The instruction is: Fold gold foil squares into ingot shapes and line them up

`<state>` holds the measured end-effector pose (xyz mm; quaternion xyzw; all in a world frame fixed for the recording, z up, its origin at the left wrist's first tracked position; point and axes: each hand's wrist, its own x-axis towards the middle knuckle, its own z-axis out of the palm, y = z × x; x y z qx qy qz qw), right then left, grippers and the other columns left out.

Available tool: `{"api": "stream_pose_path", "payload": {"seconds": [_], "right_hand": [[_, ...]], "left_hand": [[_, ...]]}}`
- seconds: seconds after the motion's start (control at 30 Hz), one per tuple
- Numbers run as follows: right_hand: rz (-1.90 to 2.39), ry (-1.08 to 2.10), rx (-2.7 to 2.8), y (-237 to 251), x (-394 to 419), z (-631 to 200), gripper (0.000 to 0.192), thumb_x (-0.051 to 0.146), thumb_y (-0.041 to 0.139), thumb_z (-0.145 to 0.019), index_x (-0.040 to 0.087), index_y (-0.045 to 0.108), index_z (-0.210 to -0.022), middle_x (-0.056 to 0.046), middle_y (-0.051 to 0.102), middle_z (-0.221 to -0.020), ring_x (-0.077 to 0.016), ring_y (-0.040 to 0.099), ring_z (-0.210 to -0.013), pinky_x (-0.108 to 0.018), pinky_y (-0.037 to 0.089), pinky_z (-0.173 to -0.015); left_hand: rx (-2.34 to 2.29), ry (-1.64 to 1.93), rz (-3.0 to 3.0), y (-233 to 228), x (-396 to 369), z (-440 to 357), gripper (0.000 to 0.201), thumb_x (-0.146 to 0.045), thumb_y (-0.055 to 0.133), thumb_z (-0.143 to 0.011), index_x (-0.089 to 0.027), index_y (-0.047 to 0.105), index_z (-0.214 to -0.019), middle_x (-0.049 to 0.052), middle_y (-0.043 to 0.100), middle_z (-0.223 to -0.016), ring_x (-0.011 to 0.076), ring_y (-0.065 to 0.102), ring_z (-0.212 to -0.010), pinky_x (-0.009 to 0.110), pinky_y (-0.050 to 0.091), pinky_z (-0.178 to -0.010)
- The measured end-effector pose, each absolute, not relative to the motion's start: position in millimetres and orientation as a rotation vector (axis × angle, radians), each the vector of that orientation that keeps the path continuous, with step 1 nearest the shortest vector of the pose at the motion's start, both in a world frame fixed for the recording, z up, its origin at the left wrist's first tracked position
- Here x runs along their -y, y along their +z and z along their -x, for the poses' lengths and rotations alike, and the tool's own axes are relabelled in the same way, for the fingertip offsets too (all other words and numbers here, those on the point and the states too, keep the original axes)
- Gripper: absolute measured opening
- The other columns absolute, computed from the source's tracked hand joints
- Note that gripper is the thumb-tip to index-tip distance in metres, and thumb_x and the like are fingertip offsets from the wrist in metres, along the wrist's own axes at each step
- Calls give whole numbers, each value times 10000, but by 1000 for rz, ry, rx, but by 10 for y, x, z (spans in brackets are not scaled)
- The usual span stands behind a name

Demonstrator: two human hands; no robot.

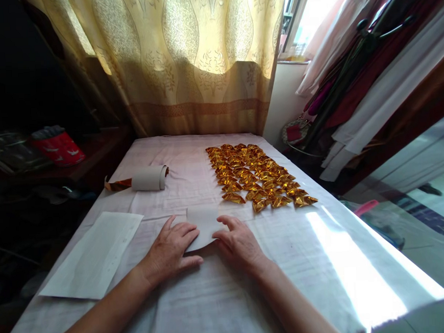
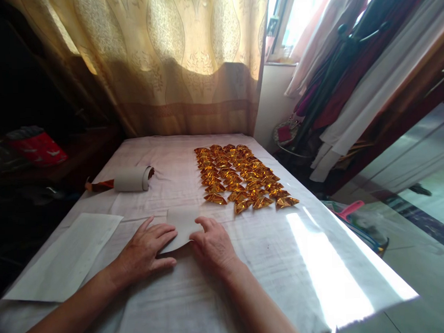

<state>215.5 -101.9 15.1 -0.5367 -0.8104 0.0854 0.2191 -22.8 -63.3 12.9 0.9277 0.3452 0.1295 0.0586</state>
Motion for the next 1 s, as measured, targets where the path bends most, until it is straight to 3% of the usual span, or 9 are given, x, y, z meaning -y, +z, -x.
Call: {"api": "stream_pose_path", "payload": {"seconds": [0.07, 0.17, 0.23, 0.3, 0.47, 0.67, 0.87, 1.0], "right_hand": [[1482, 349, 2315, 234, 1043, -2180, 163, 190, 583, -888, 209, 745, -885, -93, 701, -1115, -226, 622, -1023, -335, 450, -911], [1613, 600, 2324, 350, 1027, -2186, 187, 196, 556, -908, 218, 742, -902, -34, 736, -822, -169, 657, -783, -246, 435, -712], [1749, 656, 2212, 400, 964, -2160, 184, 207, 567, -898, 241, 740, -952, -13, 740, -800, -159, 658, -742, -231, 402, -651], [1854, 620, 2121, 416, 871, -2117, 173, 211, 585, -881, 250, 736, -956, -10, 744, -819, -165, 663, -763, -234, 391, -648], [1976, 471, 2101, 318, 673, -2039, 163, 205, 565, -870, 222, 727, -882, -60, 717, -947, -194, 648, -850, -265, 393, -676], [2046, 430, 2076, 252, 609, -2039, 337, 214, 579, -844, 217, 628, -1178, -82, 672, -1042, -212, 636, -868, -287, 413, -701], [2085, 458, 2133, 318, 525, -2020, 188, 345, 582, -877, 221, 672, -987, -74, 644, -969, -210, 622, -800, -291, 409, -663], [1944, 448, 2095, 252, 534, -2063, 231, 310, 638, -847, 216, 668, -1057, -78, 638, -1051, -201, 614, -877, -281, 426, -713]], "left_hand": [[-1025, 357, -2768, 170, 679, 244, 284, -452, 531, -951, -229, 670, -1059, 54, 728, -1078, 236, 660, -1018, 525, 299, -1125], [-1107, 302, -2678, 224, 706, 239, 327, -358, 380, -1008, -230, 670, -928, 28, 727, -839, 198, 677, -812, 367, 476, -877], [-1237, 273, -2594, 268, 673, 197, 307, -369, 394, -994, -232, 660, -927, 27, 719, -788, 198, 678, -755, 294, 471, -708], [-1365, 241, -2498, 319, 598, 126, 236, -355, 440, -970, -244, 648, -977, 14, 725, -779, 193, 685, -728, 266, 447, -651], [-1489, 175, -2424, 385, 346, -65, 211, -309, 547, -905, -261, 657, -1079, 35, 760, -926, 225, 703, -857, 284, 461, -708], [-1507, 158, -2431, 342, 216, -115, 138, -294, 618, -865, -232, 666, -978, 57, 716, -992, 238, 661, -926, 313, 465, -772], [-1454, 178, -2453, 339, 185, -108, 50, -246, 652, -831, -213, 627, -860, 53, 653, -974, 235, 607, -960, 329, 455, -824], [-1298, 341, -2463, 253, 228, -79, 42, -197, 612, -829, -218, 579, -847, 29, 652, -913, 220, 596, -925, 340, 453, -836]]}}
